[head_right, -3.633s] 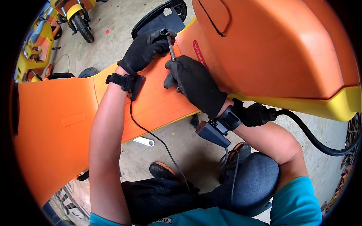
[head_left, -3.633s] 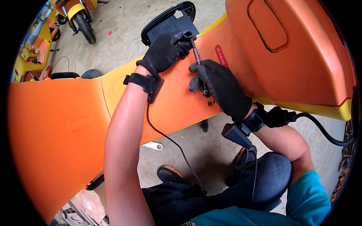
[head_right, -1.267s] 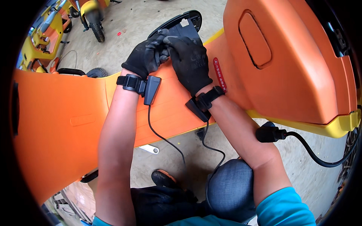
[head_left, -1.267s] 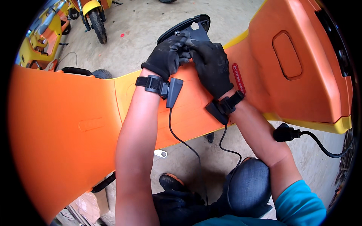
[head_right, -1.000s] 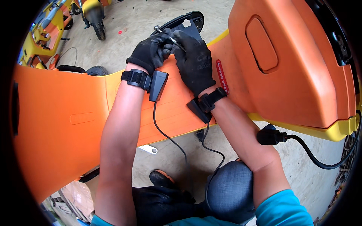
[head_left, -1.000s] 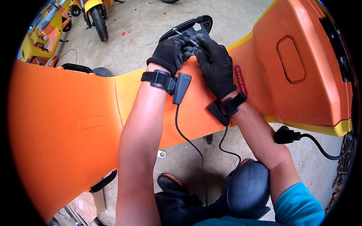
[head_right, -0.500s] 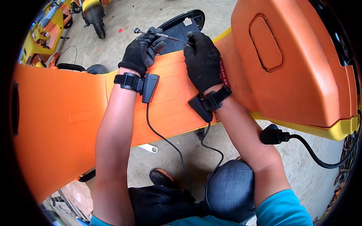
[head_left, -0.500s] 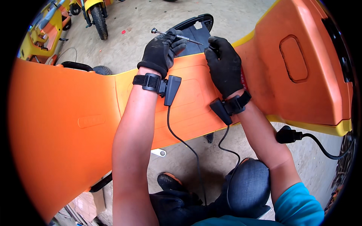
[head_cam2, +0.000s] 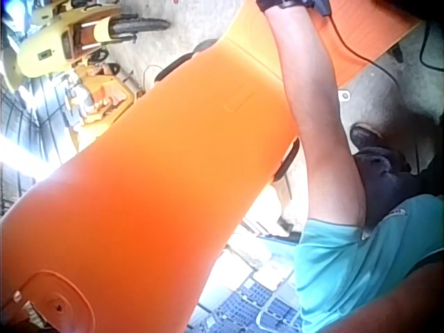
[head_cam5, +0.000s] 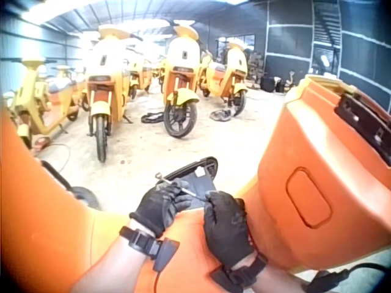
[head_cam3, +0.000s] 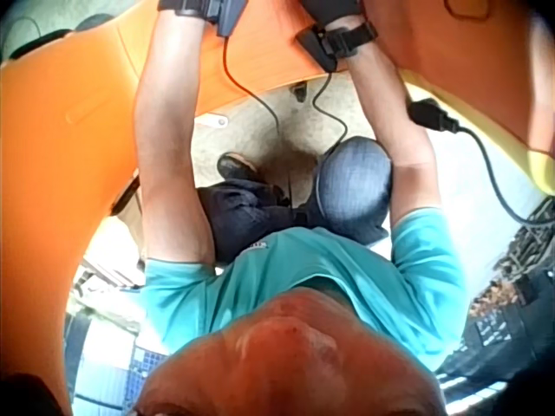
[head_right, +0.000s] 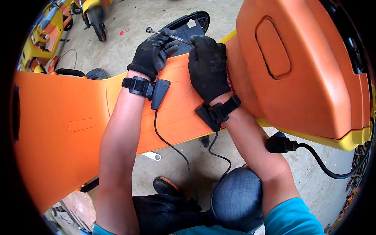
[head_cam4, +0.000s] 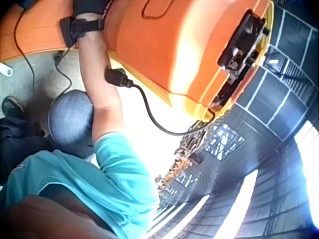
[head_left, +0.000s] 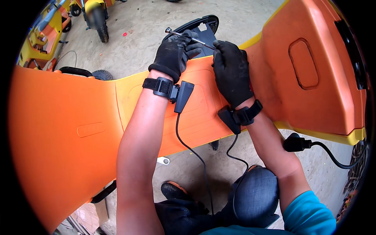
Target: The person uses a screwdriver to tighten screws on the footboard and internal components of an orange electric scooter.
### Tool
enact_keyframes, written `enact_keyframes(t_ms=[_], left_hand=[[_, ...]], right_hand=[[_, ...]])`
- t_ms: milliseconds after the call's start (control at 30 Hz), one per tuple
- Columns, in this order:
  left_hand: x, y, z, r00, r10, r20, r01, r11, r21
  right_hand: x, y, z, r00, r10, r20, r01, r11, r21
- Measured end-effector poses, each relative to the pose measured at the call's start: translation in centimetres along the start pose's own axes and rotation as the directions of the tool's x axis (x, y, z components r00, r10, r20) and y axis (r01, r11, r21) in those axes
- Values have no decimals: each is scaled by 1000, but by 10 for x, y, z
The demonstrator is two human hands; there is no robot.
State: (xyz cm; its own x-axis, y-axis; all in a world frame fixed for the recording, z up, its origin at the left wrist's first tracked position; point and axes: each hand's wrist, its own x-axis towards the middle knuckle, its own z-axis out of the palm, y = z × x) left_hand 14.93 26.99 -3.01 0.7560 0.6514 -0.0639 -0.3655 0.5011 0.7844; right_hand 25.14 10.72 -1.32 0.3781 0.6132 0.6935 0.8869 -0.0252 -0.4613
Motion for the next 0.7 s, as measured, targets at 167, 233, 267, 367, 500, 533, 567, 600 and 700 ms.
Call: enact_keyframes(t_ms=[167, 233, 267, 367, 500, 533, 567, 600, 700], left_hand=[[-2, -1, -2, 999, 14, 48, -13, 1000, -13], [-2, -1, -3, 999, 17, 39, -17, 1000, 8], [-3, -1, -5, 999, 20, 45, -20, 1000, 10], [-5, -1, -5, 1000, 25, 18, -26, 998, 51], [-1, -3, -7, 1000, 9, 11, -9, 998, 64], [1, -8, -16, 972, 213, 95, -233, 907, 351], [2, -13, -23, 899, 371, 235, -436, 691, 577], [5, -16, -28, 888, 385, 250, -456, 672, 583], [-1, -14, -12, 990, 125, 62, -133, 981, 144]], right_hand=[[1, -5, 0, 999, 4, -36, -6, 999, -46], [0, -6, 1, 998, 41, -48, -41, 999, 3], [0, -7, 0, 997, 79, -24, -78, 996, 44], [1, -10, -3, 985, 171, 32, -174, 976, 134], [-2, -7, -3, 979, 201, 36, -204, 969, 141], [-3, -7, -2, 980, 195, 34, -198, 971, 135], [-3, -7, -2, 980, 193, 39, -197, 971, 137], [-3, -8, -2, 981, 191, 45, -196, 971, 140], [-5, -5, -4, 978, 202, 56, -208, 969, 130]])
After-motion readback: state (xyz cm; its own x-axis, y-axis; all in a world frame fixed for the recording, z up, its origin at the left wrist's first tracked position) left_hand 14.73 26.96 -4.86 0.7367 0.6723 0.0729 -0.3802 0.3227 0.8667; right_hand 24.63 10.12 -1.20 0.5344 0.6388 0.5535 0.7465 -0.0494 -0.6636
